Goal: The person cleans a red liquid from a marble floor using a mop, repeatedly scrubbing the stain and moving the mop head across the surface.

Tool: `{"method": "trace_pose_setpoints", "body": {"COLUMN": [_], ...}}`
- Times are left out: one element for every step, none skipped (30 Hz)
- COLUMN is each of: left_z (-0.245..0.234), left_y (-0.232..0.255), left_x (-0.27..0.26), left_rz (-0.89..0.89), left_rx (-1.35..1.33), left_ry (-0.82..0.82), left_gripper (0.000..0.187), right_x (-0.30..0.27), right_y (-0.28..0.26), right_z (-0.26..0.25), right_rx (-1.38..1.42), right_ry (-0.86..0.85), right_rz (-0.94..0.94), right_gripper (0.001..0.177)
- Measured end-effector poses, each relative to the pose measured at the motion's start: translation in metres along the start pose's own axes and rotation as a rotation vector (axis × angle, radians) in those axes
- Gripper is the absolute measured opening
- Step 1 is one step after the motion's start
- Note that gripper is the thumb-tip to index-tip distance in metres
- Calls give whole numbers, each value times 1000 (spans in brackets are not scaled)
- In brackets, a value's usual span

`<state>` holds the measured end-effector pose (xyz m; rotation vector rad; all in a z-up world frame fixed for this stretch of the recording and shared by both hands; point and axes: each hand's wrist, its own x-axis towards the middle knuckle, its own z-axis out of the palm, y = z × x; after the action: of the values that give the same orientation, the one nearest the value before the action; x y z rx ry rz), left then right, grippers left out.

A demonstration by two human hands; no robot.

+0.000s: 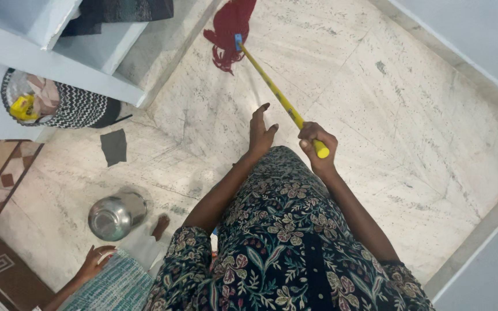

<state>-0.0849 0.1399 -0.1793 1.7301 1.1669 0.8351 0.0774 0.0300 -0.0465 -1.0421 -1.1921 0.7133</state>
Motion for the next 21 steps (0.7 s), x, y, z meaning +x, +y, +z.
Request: {"method": "trace_pose_setpoints", "body": {"left_z": [7, 16, 26, 38, 52, 65, 80, 96, 112, 126, 141, 156, 170, 181, 193, 206, 217, 225, 232, 238, 243], "left_y": [-8, -14, -18, -19, -19, -17, -13, -8, -3, 0, 3, 5, 6, 5, 7, 12, 19, 28, 39, 52, 66], "left_x": [3, 5, 7, 8, 9, 9, 6, 3, -1, -5, -8, -9, -11, -17, -22, -27, -33, -38, -43, -48, -53], "left_rz": [0, -6, -11, -5, 26, 58, 65, 106, 145, 153, 102, 54, 66, 201, 336, 342, 359, 373, 377, 399, 422], "left_rx": [-2, 84, 170, 165, 211, 254, 247, 190, 132, 126, 183, 242, 239, 189, 137, 135, 126, 119, 119, 160, 202], "left_ry": [-11, -59, -106, -120, -136, -154, -169, -237, -305, -322, -450, -575, -589, -645, -699, -711, -809, -907, -917, -1018, -1119], "left_gripper": [72, 82, 93, 93, 100, 106, 106, 105, 104, 104, 100, 96, 96, 95, 94, 94, 94, 94, 94, 91, 89], "right_x": [-3, -7, -12, -17, -24, -30, -37, -43, -49, -54, -59, -64, -71, -79, -88, -95, -103, -112, -122, -131, -140], "right_y": [-8, -17, -25, -33, -41, -48, -53, -57, -60, -65, -72, -80, -87, -96, -106, -114, -123, -132, -140, -147, -154], "right_z": [-5, -11, -16, -22, -29, -33, -36, -40, -46, -58, -73, -86, -94, -98, -104, -109, -115, -118, -121, -123, -125], "right_rx": [-5, 8, 21, 11, 45, 76, 64, 91, 117, 111, 106, 124, 142, 54, -35, -11, 12, -19, -51, -54, -56], "right_ry": [9, 61, 112, 125, 190, 257, 270, 354, 437, 514, 592, 635, 677, 680, 681, 708, 734, 785, 836, 845, 898], "right_rz": [4, 2, -1, 1, 0, -1, -1, -20, -40, -57, -75, -100, -124, -179, -233, -267, -301, -335, -370, -369, -379], "right_gripper": [24, 24, 24, 24, 26, 28, 28, 28, 29, 30, 31, 33, 35, 38, 43, 47, 53, 58, 64, 64, 61]}}
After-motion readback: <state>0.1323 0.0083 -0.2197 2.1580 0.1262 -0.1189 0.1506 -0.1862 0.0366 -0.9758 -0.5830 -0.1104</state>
